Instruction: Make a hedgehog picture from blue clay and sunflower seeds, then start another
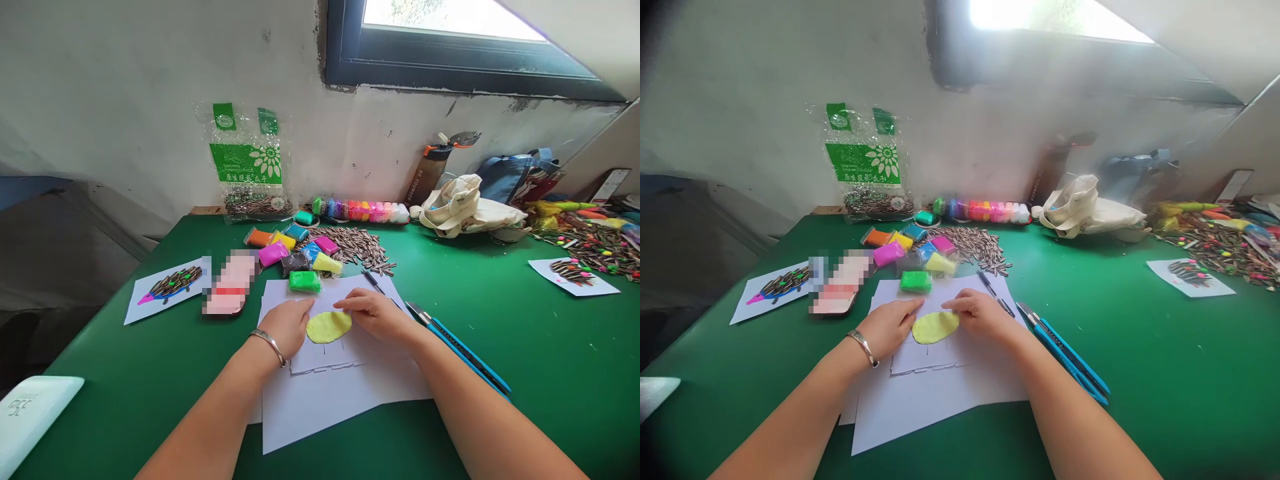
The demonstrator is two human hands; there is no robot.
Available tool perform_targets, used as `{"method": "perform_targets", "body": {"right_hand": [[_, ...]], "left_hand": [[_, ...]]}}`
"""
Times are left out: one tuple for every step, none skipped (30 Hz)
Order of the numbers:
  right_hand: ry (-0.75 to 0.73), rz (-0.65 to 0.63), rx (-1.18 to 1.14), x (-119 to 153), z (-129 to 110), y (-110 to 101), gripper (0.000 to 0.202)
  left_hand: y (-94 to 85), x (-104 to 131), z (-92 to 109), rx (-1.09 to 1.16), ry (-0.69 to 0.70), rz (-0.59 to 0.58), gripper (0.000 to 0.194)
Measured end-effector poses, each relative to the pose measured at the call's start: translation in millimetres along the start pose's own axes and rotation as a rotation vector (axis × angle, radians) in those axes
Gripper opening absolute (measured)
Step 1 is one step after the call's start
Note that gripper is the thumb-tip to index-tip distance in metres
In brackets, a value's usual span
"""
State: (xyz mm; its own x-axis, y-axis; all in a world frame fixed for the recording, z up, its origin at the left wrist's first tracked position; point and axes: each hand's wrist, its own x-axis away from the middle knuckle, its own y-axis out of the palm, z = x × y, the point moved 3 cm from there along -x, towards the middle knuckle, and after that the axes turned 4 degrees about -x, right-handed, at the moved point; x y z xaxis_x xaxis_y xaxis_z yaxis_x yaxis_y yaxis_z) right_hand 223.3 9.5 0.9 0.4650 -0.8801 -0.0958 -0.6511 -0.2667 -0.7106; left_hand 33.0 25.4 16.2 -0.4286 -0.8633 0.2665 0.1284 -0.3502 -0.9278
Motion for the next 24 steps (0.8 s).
{"method": "perform_targets", "body": {"right_hand": [[-0.007, -0.003, 0.017, 0, -1, 1, 0.046], [-0.015, -0.01, 0.055, 1, -3, 3, 0.048], [-0.022, -0.021, 0.107, 1, -5, 5, 0.051], [-0.028, -0.03, 0.163, 0, -8, 7, 0.053], [-0.031, -0.033, 0.215, 0, -11, 9, 0.054], [-0.032, -0.036, 0.26, -1, -13, 11, 0.054], [-0.032, -0.039, 0.293, -1, -15, 12, 0.051], [-0.031, -0.045, 0.314, -2, -17, 13, 0.048], [-0.028, -0.05, 0.324, -3, -18, 14, 0.044], [-0.022, -0.053, 0.326, -3, -18, 14, 0.04], [-0.014, -0.054, 0.322, -4, -18, 15, 0.037], [-0.006, -0.054, 0.314, -4, -17, 15, 0.037], [0.0, -0.05, 0.305, -4, -16, 15, 0.037], [0.003, -0.05, 0.296, -4, -15, 14, 0.039], [0.005, -0.05, 0.281, -4, -14, 14, 0.042], [0.007, -0.05, 0.259, -4, -12, 13, 0.045], [0.01, -0.047, 0.225, -3, -11, 12, 0.049], [0.013, -0.046, 0.183, -3, -9, 11, 0.052], [0.014, -0.047, 0.138, -2, -8, 9, 0.053], [0.011, -0.05, 0.097, 0, -7, 7, 0.054], [0.003, -0.054, 0.066, 1, -8, 5, 0.054], [-0.008, -0.062, 0.05, 3, -10, 2, 0.054], [-0.02, -0.07, 0.048, 5, -13, 0, 0.053], [-0.034, -0.076, 0.059, 7, -17, -2, 0.053]], "left_hand": [[0.1, 0, 0, 0.003, 0.001, -0.003, 0.04], [0.2, 0, 0, 0.005, 0.002, -0.005, 0.04], [0.3, 0, 0, 0.006, 0.004, -0.007, 0.04], [0.3, 0, 0, 0.006, 0.006, -0.008, 0.04], [0.2, 1, 0, 0.005, 0.006, -0.008, 0.04], [0.0, 1, 0, 0.003, 0.005, -0.009, 0.04], [-0.1, 1, 1, 0.002, 0.002, -0.01, 0.04], [-0.3, 1, 1, 0.001, -0.001, -0.012, 0.04], [-0.5, 2, 1, 0.002, -0.002, -0.014, 0.04], [-0.6, 2, 1, 0.004, -0.002, -0.013, 0.04], [-0.7, 2, 1, 0.005, -0.002, -0.013, 0.04], [-0.7, 2, 1, 0.008, 0.0, -0.011, 0.039], [-0.5, 2, 0, 0.009, 0.002, -0.009, 0.039], [-0.3, 2, 0, 0.009, 0.004, -0.007, 0.039], [0.1, 2, 0, 0.008, 0.007, -0.006, 0.039], [0.5, 1, -1, 0.007, 0.009, -0.004, 0.039], [0.9, 1, -1, 0.005, 0.012, -0.004, 0.039], [1.1, 1, -1, 0.003, 0.014, -0.002, 0.039], [1.3, 1, -1, 0.001, 0.015, 0.0, 0.04], [1.3, 1, -1, -0.001, 0.016, 0.003, 0.04], [1.0, 1, -1, -0.004, 0.018, 0.007, 0.039], [0.5, 1, -1, -0.006, 0.021, 0.011, 0.039], [-0.1, 2, -1, -0.008, 0.024, 0.012, 0.039], [-0.7, 2, 0, -0.008, 0.027, 0.01, 0.038]]}}
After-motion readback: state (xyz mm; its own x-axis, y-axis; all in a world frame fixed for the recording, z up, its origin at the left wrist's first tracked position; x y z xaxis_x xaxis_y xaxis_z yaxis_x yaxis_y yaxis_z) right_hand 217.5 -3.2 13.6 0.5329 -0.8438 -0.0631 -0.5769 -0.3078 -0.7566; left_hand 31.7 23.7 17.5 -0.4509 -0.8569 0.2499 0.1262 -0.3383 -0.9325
